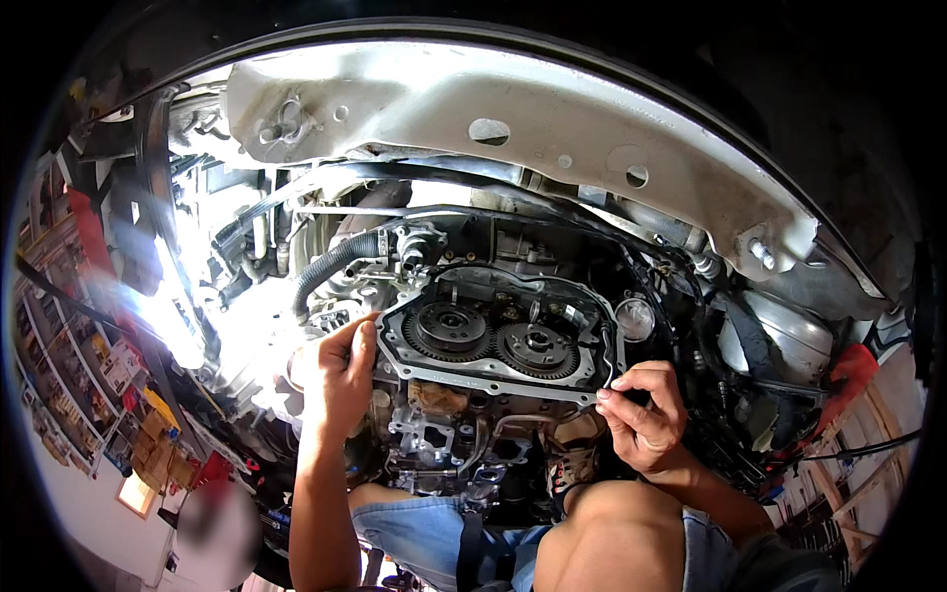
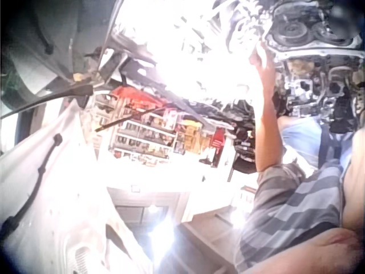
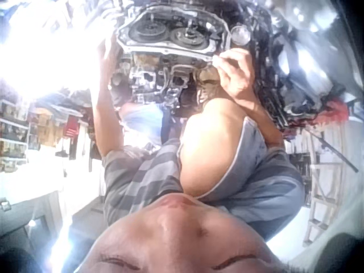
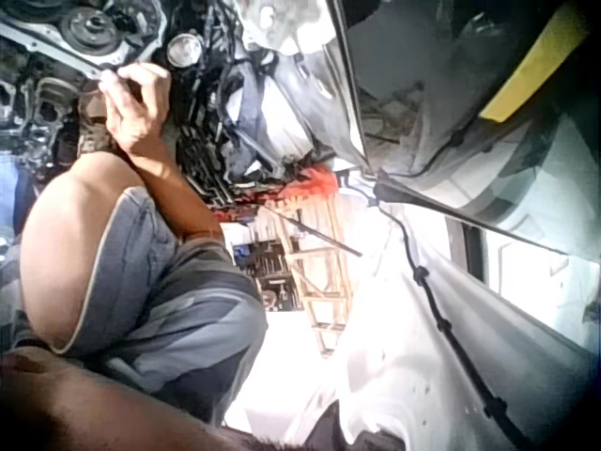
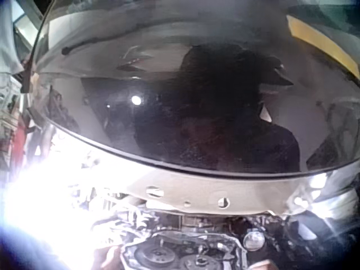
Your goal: The person works on a car engine, using a long wrench to loosen parts, cleaning components with paper towels, and applying sealant from a tube to a gasket before placing a metal cover onto the engine block.
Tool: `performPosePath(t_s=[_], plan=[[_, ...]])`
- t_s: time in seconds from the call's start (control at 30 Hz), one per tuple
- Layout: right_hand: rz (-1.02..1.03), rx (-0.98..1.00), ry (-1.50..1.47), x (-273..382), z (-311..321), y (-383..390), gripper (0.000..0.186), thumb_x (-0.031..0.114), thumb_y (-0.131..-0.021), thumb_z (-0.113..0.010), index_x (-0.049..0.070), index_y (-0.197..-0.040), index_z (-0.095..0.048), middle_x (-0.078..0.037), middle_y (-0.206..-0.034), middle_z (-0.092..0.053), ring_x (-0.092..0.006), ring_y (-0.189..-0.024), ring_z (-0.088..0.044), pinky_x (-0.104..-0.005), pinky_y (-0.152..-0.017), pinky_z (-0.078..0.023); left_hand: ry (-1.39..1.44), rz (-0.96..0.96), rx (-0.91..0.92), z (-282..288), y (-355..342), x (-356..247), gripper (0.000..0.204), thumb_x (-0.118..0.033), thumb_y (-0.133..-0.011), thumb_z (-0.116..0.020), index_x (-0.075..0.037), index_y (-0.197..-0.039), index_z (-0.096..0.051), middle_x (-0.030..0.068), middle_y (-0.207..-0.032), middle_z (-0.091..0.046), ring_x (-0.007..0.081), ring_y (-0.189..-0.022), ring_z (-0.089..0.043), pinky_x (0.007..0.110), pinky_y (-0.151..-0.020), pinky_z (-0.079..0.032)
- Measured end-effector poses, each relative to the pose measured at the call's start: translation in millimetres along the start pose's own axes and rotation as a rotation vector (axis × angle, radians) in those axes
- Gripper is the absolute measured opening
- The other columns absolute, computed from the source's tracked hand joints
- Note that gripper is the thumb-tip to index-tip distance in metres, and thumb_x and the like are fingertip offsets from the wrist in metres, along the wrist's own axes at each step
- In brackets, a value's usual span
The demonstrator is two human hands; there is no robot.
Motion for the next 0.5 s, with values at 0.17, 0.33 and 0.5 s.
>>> performPosePath(t_s=[0.17, 0.33, 0.5], plan=[[0.023, -0.011, -0.003, 2, 1, 1, 0.035, 0.001, -0.071, -0.075, 0.012, -0.103, -0.066, -0.006, -0.092, -0.055, -0.0229, -0.081, -0.054, -0.0334, -0.067, -0.048, -0.034, -0.047, 0.035, 0, 3, 0, 0.031, -0.023, -0.096, -0.053, 0.004, -0.106, -0.066, -0.0069, -0.053, -0.041, 0.0012, -0.049, -0.034, 0.020, -0.045, -0.028], [0.040, -0.048, 0.013, 9, 12, -1, 0.031, 0.002, -0.072, -0.075, 0.011, -0.100, -0.066, -0.005, -0.090, -0.055, -0.0222, -0.079, -0.053, -0.0329, -0.065, -0.047, 0.039, -0.055, 0.052, 2, 10, -4, 0.031, -0.022, -0.097, -0.051, 0.004, -0.106, -0.065, -0.0067, -0.053, -0.041, 0.0014, -0.046, -0.036, 0.019, -0.043, -0.028], [0.128, -0.152, 0.096, 32, 46, -15, 0.018, 0.007, -0.078, -0.070, 0.009, -0.094, -0.065, -0.004, -0.090, -0.053, -0.0221, -0.075, -0.051, -0.0305, -0.061, -0.044, 0.245, 0.023, -0.027, 12, 29, -13, 0.030, -0.021, -0.096, -0.053, 0.005, -0.103, -0.066, -0.0069, -0.057, -0.040, 0.0025, -0.053, -0.033, 0.022, -0.048, -0.026]])
Point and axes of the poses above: each hand's wrist, its own y-axis away from the middle knuckle, its own z-axis out of the back of the hand, x = y × z, the point moved 9 cm from there along -y, towards the middle knuckle
